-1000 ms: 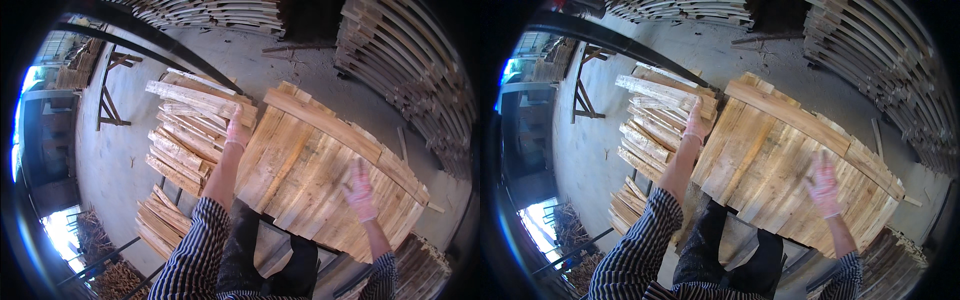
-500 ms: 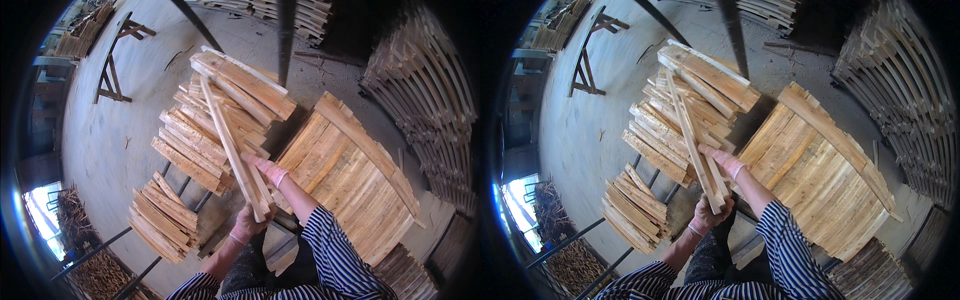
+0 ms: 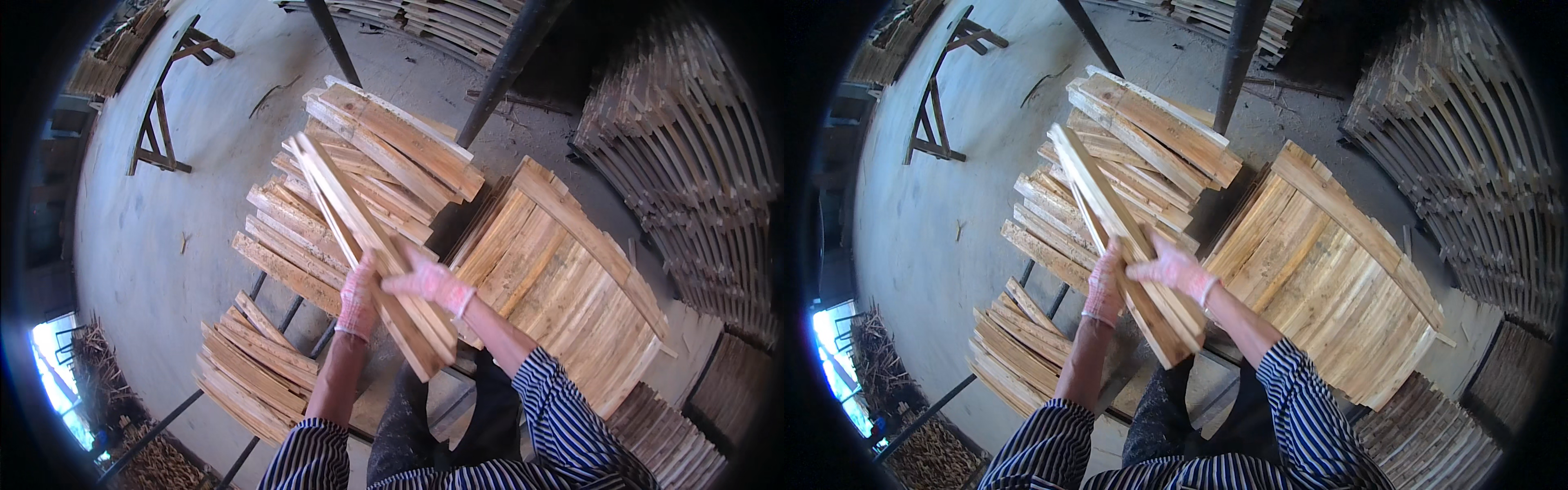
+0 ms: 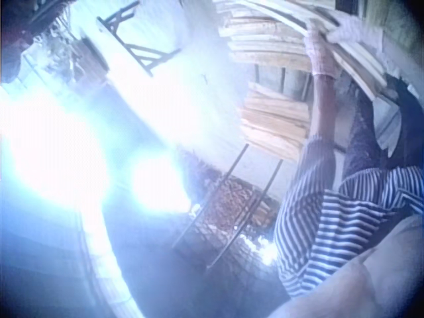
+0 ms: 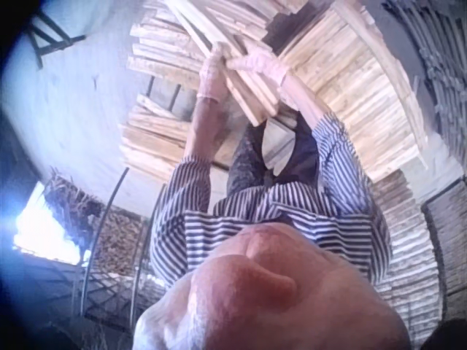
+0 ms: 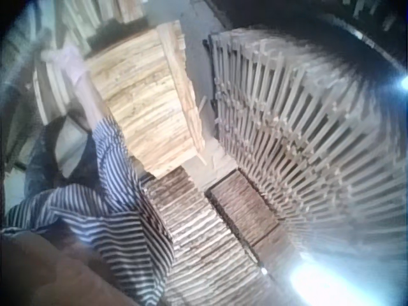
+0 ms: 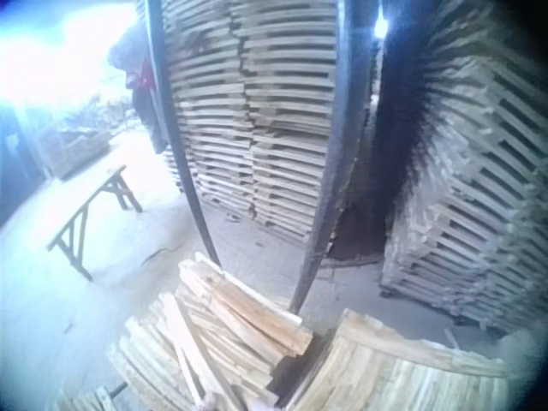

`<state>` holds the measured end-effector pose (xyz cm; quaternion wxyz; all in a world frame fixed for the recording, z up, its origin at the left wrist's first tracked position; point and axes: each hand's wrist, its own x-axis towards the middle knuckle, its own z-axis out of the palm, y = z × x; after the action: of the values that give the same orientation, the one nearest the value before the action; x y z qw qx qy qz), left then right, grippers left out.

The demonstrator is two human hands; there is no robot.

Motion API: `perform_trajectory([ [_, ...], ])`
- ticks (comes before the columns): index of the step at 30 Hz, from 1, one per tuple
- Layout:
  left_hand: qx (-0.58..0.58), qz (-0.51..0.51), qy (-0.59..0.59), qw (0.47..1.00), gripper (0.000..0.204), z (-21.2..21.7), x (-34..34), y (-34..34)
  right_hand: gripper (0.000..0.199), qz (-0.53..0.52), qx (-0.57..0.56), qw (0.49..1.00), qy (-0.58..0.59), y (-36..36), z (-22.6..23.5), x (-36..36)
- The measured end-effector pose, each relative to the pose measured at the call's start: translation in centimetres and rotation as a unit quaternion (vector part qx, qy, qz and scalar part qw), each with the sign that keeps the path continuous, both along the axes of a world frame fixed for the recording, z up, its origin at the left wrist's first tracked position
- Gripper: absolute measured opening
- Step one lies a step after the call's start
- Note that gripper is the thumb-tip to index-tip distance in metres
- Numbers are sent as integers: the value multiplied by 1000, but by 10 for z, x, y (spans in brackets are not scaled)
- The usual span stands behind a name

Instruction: The person repeatedly picks up stacks of wooden planks from a metal rack and places them onto a growing pile on the floor. They wear pink gloves and handle the planks by hand, continuously moving them between the rack and the floor pile.

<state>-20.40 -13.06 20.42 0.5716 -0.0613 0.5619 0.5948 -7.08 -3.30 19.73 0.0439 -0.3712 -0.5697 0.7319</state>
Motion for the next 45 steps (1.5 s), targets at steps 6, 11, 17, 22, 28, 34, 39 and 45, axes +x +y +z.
perform_trajectory([
  [6, -172, 62, 203, 962, 38, 10, -51, -19, 106, 93, 234, 949, -188, 78, 50, -61],
  [11, -78, 43, 308, 947, 48, 43, -15, -91, 107, 4, -52, 999, -9, 26, 75, 10],
  [17, 46, 14, 239, 970, 54, 57, 16, -109, 104, 20, -53, 997, -49, -52, 82, 129],
  [22, 51, -164, 292, 941, 77, 87, 69, -12, 96, 17, 8, 964, -267, -72, 109, 264],
  [28, 55, -167, 337, 925, 67, 52, 189, -21, 79, 50, 142, 899, -410, -165, 98, 504],
  [34, 7, -240, 405, 882, 91, 44, 318, -75, 84, 94, 127, 833, -530, -241, 92, 654],
  [39, 6, -542, 580, 608, 89, 37, 373, -31, 85, 96, 174, 804, -560, -262, 54, 707],
  [45, 148, -678, 645, 322, 89, -32, 398, 18, 82, 25, 185, 800, -570, -263, 3, 728],
])
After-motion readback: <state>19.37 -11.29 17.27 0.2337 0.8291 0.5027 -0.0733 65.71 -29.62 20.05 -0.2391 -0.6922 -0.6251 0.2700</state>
